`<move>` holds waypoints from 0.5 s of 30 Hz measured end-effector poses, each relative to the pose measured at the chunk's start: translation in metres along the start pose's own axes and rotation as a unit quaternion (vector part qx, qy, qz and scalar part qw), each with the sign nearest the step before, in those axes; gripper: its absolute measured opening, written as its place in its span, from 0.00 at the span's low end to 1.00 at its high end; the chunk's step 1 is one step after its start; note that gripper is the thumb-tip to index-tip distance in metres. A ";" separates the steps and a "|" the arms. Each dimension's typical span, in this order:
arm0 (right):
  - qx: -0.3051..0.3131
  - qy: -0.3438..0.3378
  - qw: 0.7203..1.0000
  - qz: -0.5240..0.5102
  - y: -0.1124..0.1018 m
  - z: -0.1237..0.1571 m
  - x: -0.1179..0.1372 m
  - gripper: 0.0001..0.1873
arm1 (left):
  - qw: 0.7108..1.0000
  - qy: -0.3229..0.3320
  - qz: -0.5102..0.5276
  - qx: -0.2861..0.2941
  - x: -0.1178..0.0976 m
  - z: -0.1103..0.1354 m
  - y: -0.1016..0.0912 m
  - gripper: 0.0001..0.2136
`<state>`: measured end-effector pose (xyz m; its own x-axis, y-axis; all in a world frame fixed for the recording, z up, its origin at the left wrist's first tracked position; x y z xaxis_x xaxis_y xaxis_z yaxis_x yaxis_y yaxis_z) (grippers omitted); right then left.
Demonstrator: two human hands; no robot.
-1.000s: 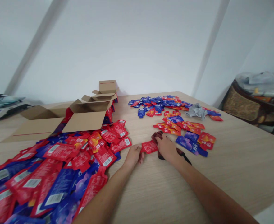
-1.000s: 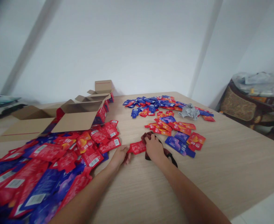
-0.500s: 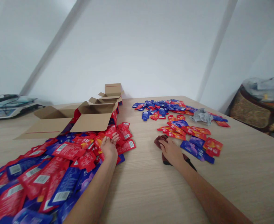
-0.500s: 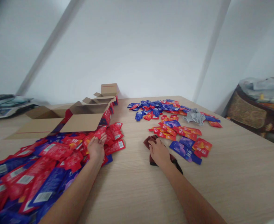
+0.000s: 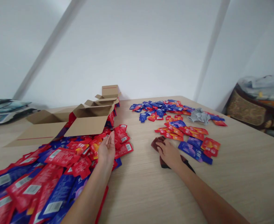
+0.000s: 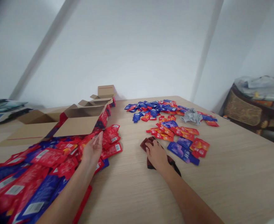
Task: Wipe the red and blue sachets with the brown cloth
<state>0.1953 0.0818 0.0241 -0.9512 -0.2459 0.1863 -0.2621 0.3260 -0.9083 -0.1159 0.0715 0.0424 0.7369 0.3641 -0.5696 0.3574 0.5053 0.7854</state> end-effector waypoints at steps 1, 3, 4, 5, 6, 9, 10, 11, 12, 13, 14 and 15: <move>0.000 0.000 1.000 -0.003 0.000 0.000 0.000 0.17 | 1.000 -0.025 -0.008 0.015 0.008 0.006 0.006 0.11; 0.001 -0.001 1.000 -0.009 -0.001 -0.001 0.001 0.17 | 0.995 -0.075 -0.050 0.052 0.031 0.017 0.018 0.10; 0.003 -0.002 1.000 -0.012 -0.001 -0.001 0.002 0.17 | 0.988 -0.104 -0.084 0.075 0.047 0.023 0.024 0.09; 0.005 -0.002 1.000 -0.015 -0.001 -0.001 0.002 0.17 | 0.979 -0.131 -0.125 0.097 0.066 0.029 0.031 0.08; 0.007 -0.001 1.000 -0.018 -0.002 -0.001 0.002 0.17 | 0.965 -0.157 -0.170 0.120 0.087 0.034 0.037 0.06; 0.009 -0.001 1.000 -0.027 -0.004 -0.002 0.003 0.17 | 0.918 -0.155 -0.326 0.164 0.143 0.035 0.056 0.03; 0.009 -0.002 1.000 -0.030 -0.005 -0.002 0.004 0.17 | 0.896 -0.140 -0.390 0.159 0.159 0.031 0.061 0.03; 0.009 -0.005 0.999 -0.033 -0.005 -0.002 0.004 0.17 | 0.886 -0.140 -0.412 0.157 0.175 0.027 0.067 0.03; 0.009 -0.007 0.999 -0.038 -0.006 -0.001 0.004 0.17 | 0.879 -0.140 -0.429 0.154 0.190 0.022 0.074 0.04; 0.010 -0.010 0.999 -0.042 -0.006 -0.001 0.005 0.17 | 0.869 -0.145 -0.448 0.152 0.205 0.017 0.081 0.04; 0.011 -0.011 0.999 -0.047 -0.006 -0.001 0.005 0.17 | 0.860 -0.150 -0.465 0.147 0.218 0.013 0.088 0.04; 0.012 -0.012 0.999 -0.052 -0.006 -0.002 0.004 0.17 | 0.848 -0.154 -0.487 0.141 0.231 0.009 0.094 0.04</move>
<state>0.1925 0.0801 0.0312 -0.9148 -0.2994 0.2710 -0.3549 0.2758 -0.8933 0.0928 0.1956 -0.0130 0.1129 -0.3619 -0.9253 0.9736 0.2262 0.0303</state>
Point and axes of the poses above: each hand's wrist, its own z-axis away from the middle knuckle, its own y-axis out of the palm, x = y × z, the point moved 9 cm from there along -z, towards the middle knuckle, and after that the axes turned 5 degrees about -x, right-handed, at the moved point
